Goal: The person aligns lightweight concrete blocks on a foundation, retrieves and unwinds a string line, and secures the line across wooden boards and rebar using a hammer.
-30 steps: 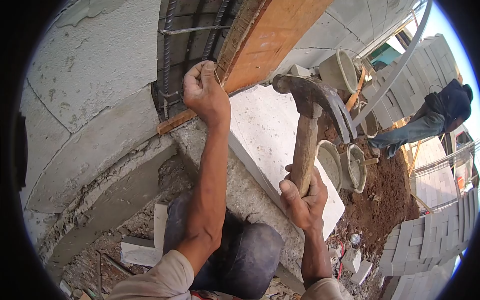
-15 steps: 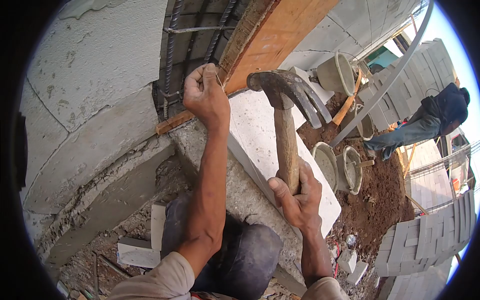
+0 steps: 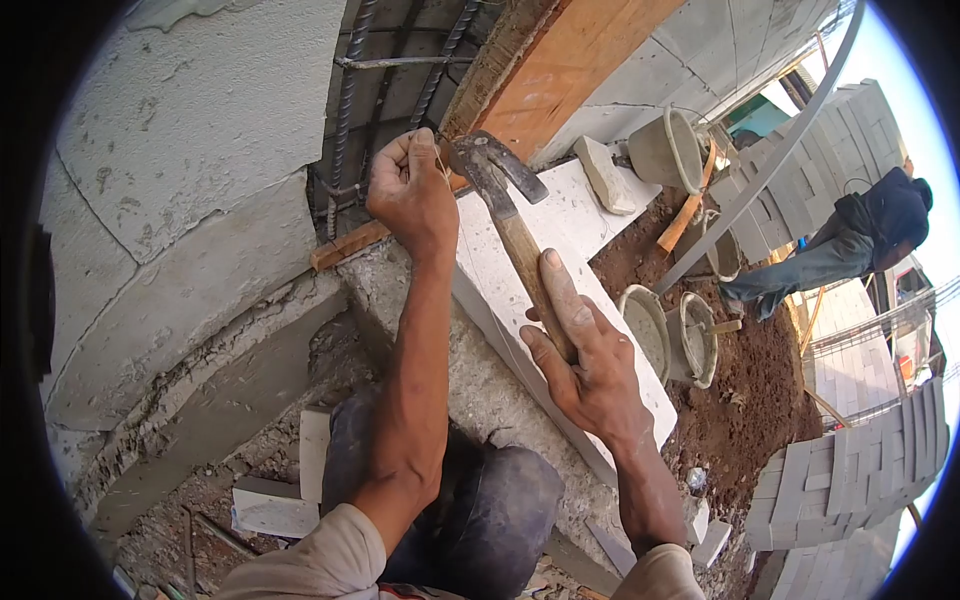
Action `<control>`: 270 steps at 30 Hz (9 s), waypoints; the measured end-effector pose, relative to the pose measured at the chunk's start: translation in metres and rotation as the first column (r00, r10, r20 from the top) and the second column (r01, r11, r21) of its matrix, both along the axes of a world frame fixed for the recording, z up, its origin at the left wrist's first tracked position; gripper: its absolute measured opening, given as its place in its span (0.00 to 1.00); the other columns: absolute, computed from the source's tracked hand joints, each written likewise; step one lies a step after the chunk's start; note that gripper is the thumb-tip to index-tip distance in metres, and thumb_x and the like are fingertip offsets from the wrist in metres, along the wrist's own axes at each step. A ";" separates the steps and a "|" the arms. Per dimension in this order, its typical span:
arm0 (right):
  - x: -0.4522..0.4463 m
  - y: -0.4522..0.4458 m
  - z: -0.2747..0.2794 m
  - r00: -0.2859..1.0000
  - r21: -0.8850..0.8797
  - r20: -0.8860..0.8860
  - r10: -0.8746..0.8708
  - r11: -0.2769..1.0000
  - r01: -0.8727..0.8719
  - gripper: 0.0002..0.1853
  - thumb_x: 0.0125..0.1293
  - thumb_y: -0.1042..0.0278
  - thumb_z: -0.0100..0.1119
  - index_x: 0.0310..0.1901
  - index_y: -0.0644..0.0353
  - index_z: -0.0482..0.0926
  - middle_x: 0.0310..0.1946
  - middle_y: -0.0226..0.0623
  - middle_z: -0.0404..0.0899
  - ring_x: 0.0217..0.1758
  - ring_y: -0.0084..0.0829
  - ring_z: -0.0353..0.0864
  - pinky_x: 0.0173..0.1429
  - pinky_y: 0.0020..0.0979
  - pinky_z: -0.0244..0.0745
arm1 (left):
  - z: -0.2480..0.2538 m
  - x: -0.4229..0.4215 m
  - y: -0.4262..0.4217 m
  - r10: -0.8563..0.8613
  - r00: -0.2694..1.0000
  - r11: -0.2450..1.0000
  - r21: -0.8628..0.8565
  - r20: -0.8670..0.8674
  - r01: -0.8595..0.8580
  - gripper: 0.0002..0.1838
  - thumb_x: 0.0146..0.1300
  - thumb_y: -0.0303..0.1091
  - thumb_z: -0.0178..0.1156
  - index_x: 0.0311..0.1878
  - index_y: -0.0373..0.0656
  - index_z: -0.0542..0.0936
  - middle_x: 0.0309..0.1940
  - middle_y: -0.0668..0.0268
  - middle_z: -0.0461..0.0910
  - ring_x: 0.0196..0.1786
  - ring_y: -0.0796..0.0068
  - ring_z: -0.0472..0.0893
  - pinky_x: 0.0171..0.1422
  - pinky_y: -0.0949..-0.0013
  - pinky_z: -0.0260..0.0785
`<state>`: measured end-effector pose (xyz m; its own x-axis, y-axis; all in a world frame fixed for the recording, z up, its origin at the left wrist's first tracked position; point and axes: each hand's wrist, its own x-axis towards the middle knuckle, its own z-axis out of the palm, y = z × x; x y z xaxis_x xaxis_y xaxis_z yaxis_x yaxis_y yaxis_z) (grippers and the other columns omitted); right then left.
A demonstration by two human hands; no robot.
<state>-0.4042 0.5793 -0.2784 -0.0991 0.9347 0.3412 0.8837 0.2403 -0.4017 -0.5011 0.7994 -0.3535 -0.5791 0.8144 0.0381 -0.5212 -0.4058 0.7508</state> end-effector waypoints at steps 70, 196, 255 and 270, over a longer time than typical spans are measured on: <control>-0.055 0.034 0.053 0.591 -0.123 0.802 0.080 0.992 0.033 0.28 0.68 0.74 0.57 0.69 0.44 0.75 0.43 0.47 0.77 0.30 0.45 0.87 0.28 0.44 0.83 | -0.059 0.027 -0.027 0.034 0.968 0.994 0.107 -0.247 -0.008 0.37 0.76 0.66 0.55 0.53 0.32 0.78 0.43 0.57 0.82 0.48 0.60 0.84 0.57 0.59 0.76; 0.189 -0.658 -0.145 -0.784 -0.897 -0.409 0.467 -0.363 0.252 0.18 0.55 0.72 0.85 0.36 0.70 0.81 0.35 0.41 0.84 0.36 0.30 0.83 0.40 0.39 0.78 | 0.245 -0.106 -0.367 -0.766 -0.095 -0.625 -0.771 0.636 -0.127 0.17 0.84 0.49 0.51 0.48 0.47 0.81 0.24 0.77 0.65 0.25 0.82 0.64 0.29 0.73 0.58; -0.241 -0.562 -0.176 -0.979 -0.886 -0.193 0.062 -0.441 0.146 0.26 0.58 0.74 0.62 0.60 0.69 0.76 0.45 0.67 0.86 0.54 0.65 0.87 0.58 0.54 0.82 | 0.157 -0.242 -0.448 -0.603 -0.769 -0.005 -0.966 0.210 -0.259 0.17 0.84 0.53 0.48 0.41 0.56 0.78 0.22 0.83 0.68 0.20 0.88 0.57 0.24 0.76 0.47; -0.505 -0.711 -0.004 -0.963 -0.841 -0.058 0.263 -0.533 -0.095 0.25 0.59 0.73 0.64 0.61 0.65 0.78 0.43 0.61 0.87 0.53 0.59 0.88 0.58 0.50 0.82 | 0.170 -0.224 -0.474 -0.191 -0.912 -0.116 -0.931 0.363 -0.346 0.23 0.85 0.57 0.47 0.46 0.48 0.81 0.29 0.80 0.72 0.29 0.83 0.69 0.32 0.73 0.61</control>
<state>-0.9089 -0.1315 -0.2819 -0.0799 -0.7985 -0.5967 -0.7726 0.4279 -0.4691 -0.7256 0.3253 -0.1838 0.2545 -0.0207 -0.9669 0.7809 -0.5853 0.2181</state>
